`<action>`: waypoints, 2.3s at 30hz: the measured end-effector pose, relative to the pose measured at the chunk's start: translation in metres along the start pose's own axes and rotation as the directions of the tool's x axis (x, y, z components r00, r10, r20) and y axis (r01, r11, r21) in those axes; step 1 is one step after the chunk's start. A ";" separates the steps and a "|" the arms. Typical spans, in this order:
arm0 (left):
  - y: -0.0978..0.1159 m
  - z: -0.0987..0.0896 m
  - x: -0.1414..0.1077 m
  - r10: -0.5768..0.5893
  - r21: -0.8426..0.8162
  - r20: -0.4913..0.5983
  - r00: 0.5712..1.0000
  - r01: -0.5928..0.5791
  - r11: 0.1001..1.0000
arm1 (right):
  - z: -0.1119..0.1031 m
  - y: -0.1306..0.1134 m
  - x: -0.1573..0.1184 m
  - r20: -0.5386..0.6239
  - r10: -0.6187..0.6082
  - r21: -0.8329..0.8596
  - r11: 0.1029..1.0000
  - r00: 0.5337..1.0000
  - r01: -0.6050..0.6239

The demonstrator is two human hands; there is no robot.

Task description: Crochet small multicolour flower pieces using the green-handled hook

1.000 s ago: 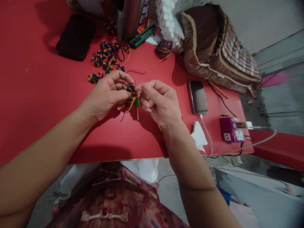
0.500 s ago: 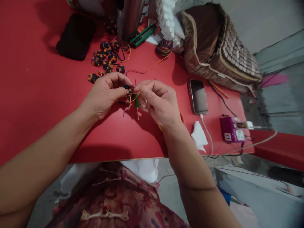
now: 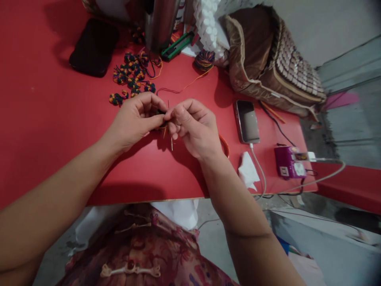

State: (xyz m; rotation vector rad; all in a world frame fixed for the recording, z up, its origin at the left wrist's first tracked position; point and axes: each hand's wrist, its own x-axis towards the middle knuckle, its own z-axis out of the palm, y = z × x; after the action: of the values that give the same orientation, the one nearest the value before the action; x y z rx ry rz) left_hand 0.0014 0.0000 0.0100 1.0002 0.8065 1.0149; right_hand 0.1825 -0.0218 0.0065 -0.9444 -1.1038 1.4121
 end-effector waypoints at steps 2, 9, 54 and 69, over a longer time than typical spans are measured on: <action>0.002 0.000 -0.001 -0.025 -0.030 0.019 1.000 0.025 0.999 | 0.001 0.000 -0.003 0.012 -0.007 -0.057 0.998 1.000 0.008; 0.002 0.002 -0.002 0.008 0.043 -0.032 0.999 -0.006 0.999 | 0.006 -0.003 -0.007 0.079 -0.051 -0.172 0.983 0.996 0.064; 0.002 0.005 0.002 -0.090 0.074 -0.242 0.966 0.110 0.991 | -0.022 0.006 -0.007 0.151 -0.409 -0.798 0.487 0.900 0.355; 0.007 0.004 0.004 -0.292 -0.124 -0.145 0.945 0.275 0.953 | -0.004 0.007 -0.010 0.017 -0.329 -0.401 0.863 0.944 0.308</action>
State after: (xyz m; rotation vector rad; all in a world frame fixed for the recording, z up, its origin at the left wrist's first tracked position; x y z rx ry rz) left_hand 0.0043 0.0034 0.0172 0.6955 0.9915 0.8843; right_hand 0.1857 -0.0313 -0.0017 -1.0179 -1.4685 0.9012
